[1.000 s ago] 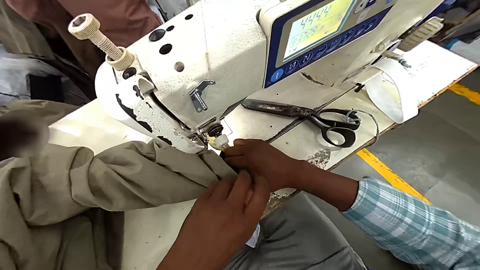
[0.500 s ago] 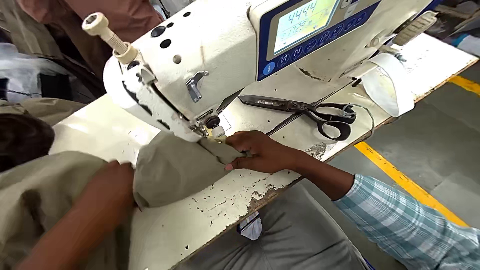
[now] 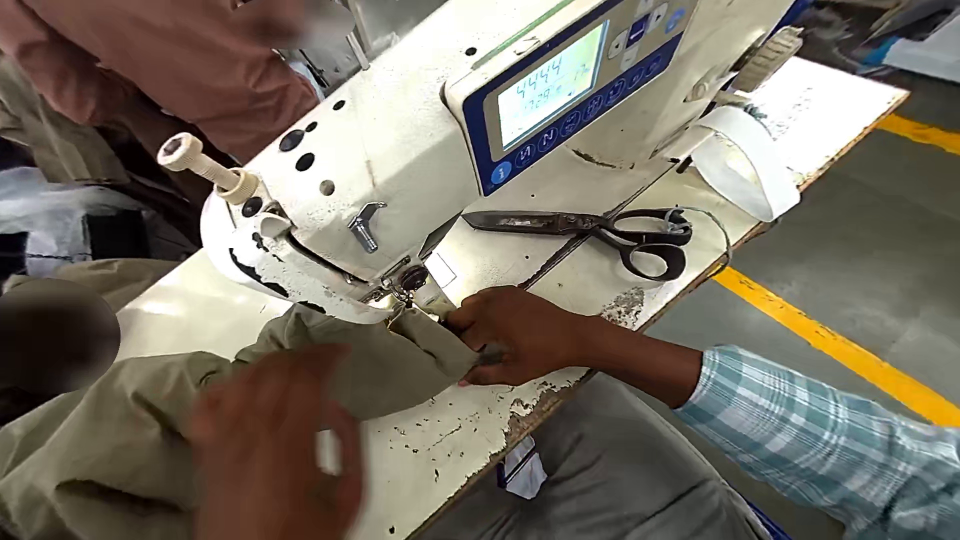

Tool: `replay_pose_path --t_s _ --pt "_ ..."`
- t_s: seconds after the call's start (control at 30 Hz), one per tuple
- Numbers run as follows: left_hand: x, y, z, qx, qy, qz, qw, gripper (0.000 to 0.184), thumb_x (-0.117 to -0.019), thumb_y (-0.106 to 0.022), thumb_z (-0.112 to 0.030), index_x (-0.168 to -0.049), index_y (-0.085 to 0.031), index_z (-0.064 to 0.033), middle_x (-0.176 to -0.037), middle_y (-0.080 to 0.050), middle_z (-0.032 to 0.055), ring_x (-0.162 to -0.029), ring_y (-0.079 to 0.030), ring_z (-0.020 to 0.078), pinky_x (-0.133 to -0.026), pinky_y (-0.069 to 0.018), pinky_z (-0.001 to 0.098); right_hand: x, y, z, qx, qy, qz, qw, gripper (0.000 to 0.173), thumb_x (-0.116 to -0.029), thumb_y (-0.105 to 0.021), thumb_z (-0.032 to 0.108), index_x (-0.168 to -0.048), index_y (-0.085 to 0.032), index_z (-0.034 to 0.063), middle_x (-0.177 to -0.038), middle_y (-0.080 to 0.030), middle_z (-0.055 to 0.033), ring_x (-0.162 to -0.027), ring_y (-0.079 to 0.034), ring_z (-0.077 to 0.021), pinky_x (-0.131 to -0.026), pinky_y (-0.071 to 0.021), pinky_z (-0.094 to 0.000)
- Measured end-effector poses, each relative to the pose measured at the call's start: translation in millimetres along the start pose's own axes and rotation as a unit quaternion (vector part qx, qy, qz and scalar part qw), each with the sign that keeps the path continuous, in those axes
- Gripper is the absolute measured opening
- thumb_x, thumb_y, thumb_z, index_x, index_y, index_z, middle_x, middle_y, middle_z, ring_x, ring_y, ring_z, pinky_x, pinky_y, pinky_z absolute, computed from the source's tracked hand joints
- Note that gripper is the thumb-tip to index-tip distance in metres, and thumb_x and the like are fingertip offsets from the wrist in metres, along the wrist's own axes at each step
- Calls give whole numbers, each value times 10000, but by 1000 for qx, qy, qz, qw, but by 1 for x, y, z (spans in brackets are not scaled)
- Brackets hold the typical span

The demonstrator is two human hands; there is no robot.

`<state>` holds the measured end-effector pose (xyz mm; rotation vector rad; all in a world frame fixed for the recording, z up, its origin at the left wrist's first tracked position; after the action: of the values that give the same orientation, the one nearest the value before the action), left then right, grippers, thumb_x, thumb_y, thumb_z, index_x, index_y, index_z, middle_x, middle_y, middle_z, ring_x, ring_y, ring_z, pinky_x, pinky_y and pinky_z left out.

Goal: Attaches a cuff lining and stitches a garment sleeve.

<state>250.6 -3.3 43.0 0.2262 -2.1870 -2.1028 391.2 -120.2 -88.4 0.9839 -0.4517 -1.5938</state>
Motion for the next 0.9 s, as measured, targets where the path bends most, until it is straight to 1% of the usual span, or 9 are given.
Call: replay_pose_path --t_s 0.1,0.2,0.27,0.37,0.5,0.57,0.67,0.8,0.9 --pt "-21 -40 -59 70 -41 -40 996 430 -1052 -423 -336 -1320 -680 -118 -1287 -692 87 -811 -730 240 -602 -592 447 -2 1 3 9 14 -2 1000 304 -863 -753 447 -784 -722 156 -860 -673 13 -836 -644 -134 -739 -536 -360" --pt "-50 -74 -41 33 37 -67 997 448 -1051 -448 -366 -777 -700 -116 -839 -675 51 -608 -646 255 -477 -510 479 0 -3 4 7 24 14 1000 335 -898 -725 492 -822 -751 167 -964 -721 18 -895 -654 -134 -779 -524 -375" --pt "-59 -78 -40 -34 55 -55 996 406 -989 -568 -258 -622 -611 -88 -734 -631 88 -562 -629 282 -454 -492 487 -3 -3 2 0 21 22 1000 287 -910 -731 460 -840 -773 185 -949 -716 30 -886 -654 -127 -765 -521 -373" --pt "-58 -71 -44 -53 68 31 996 193 -905 -752 -240 -886 -726 -50 -929 -688 148 -661 -685 342 -540 -558 544 -4 -3 -1 -31 6 32 999 203 -913 -748 391 -955 -806 201 -969 -718 25 -922 -665 -133 -809 -533 -389" --pt "-55 -61 -16 -103 76 57 990 479 -882 -699 -421 -1231 -711 -92 -908 -731 155 -687 -706 380 -561 -545 579 -7 -2 -4 -43 -9 29 999 245 -918 -746 419 -984 -800 189 -900 -684 24 -845 -651 -127 -737 -528 -370" --pt "-56 -65 -21 -97 69 76 990 259 -928 -699 -255 -1095 -771 -71 -968 -748 153 -775 -727 387 -628 -570 608 -7 -1 -3 -39 -6 24 999 255 -910 -755 422 -946 -791 172 -871 -675 16 -810 -643 -135 -704 -521 -364" --pt "-54 -63 -45 -108 26 -1 994 80 -896 -678 -42 -896 -757 -28 -849 -709 150 -651 -700 345 -528 -559 526 -8 1 -2 -29 -7 21 999 263 -876 -791 402 -902 -750 144 -864 -660 -4 -813 -641 -162 -702 -519 -384" --pt "-42 -61 -48 -126 36 -74 989 183 -950 -630 -123 -870 -769 -36 -1018 -713 174 -660 -691 346 -486 -539 488 -8 -1 -1 -5 -6 29 1000 289 -878 -786 449 -941 -750 169 -891 -670 11 -854 -649 -150 -738 -532 -379" --pt "-34 -80 -45 -122 7 -28 992 216 -942 -618 -189 -822 -747 -64 -832 -687 116 -647 -685 325 -460 -521 469 -8 -3 0 -5 0 32 999 230 -870 -797 385 -1006 -780 200 -894 -675 24 -855 -642 -149 -748 -522 -378"
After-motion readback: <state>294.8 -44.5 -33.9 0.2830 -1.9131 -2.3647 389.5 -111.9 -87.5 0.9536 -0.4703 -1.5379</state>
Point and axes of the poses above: each hand's wrist, its own x-axis away from the middle knuckle, its own y-axis out of the back of the hand, z = x × y, the point moved 7 cm from there along -x, towards the middle knuckle
